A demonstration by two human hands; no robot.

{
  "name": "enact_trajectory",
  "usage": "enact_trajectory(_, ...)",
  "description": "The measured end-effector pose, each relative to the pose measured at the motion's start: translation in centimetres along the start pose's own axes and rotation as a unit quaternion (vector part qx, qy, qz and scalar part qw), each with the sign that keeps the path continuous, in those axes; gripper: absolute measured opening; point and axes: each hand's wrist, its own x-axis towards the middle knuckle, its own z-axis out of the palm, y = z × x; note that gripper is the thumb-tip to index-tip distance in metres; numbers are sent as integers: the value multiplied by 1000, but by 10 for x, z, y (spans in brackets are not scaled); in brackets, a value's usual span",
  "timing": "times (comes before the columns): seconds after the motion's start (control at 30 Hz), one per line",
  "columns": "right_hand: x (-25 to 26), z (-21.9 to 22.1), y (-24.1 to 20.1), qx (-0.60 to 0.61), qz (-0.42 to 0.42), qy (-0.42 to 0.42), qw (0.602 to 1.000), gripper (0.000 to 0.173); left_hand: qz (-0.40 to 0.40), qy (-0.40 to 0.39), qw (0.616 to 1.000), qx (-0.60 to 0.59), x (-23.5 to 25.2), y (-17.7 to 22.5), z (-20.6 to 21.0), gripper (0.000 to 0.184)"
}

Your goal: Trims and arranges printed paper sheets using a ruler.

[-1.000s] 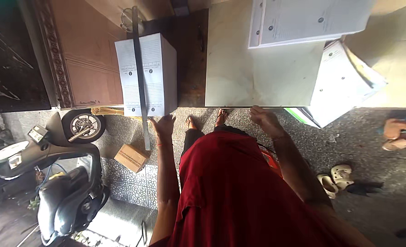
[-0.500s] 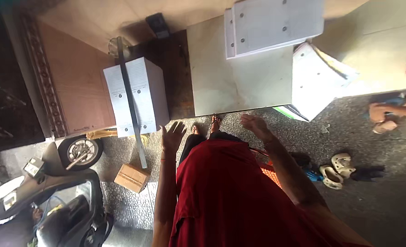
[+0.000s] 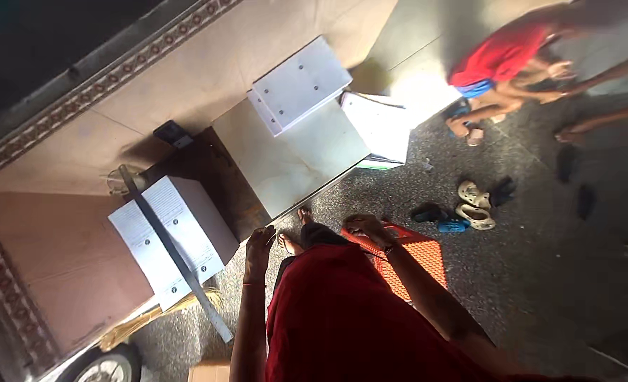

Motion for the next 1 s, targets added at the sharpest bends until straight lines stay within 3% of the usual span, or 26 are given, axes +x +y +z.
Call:
enact_trajectory(0.2, -8, -27, -19, 0, 14, 83, 996, 27, -31, 36, 999, 26, -1, -1, 24, 13)
enact_trajectory(0.37, 32, -59, -93, -11, -55, 119, 991, 32, 5, 13, 996, 88, 24, 5, 55, 34)
enact_trajectory(0.53, 151, -114, -182, -55, -182, 117, 975, 32, 44, -9, 989, 138, 99, 33, 130, 50)
enact_trajectory(0.67, 250, -144, -275, -170, -265, 165, 935, 45, 69, -5, 979, 192, 193, 53, 192, 57)
enact_trajectory(0.87, 371, -158, -348, -272, -249, 152, 917, 71, 109, 62, 961, 248, 296, 76, 252, 63)
enact_trajectory(1.0, 416, -156, -366, -301, -218, 126, 920, 72, 114, 98, 947, 284, 326, 77, 264, 68)
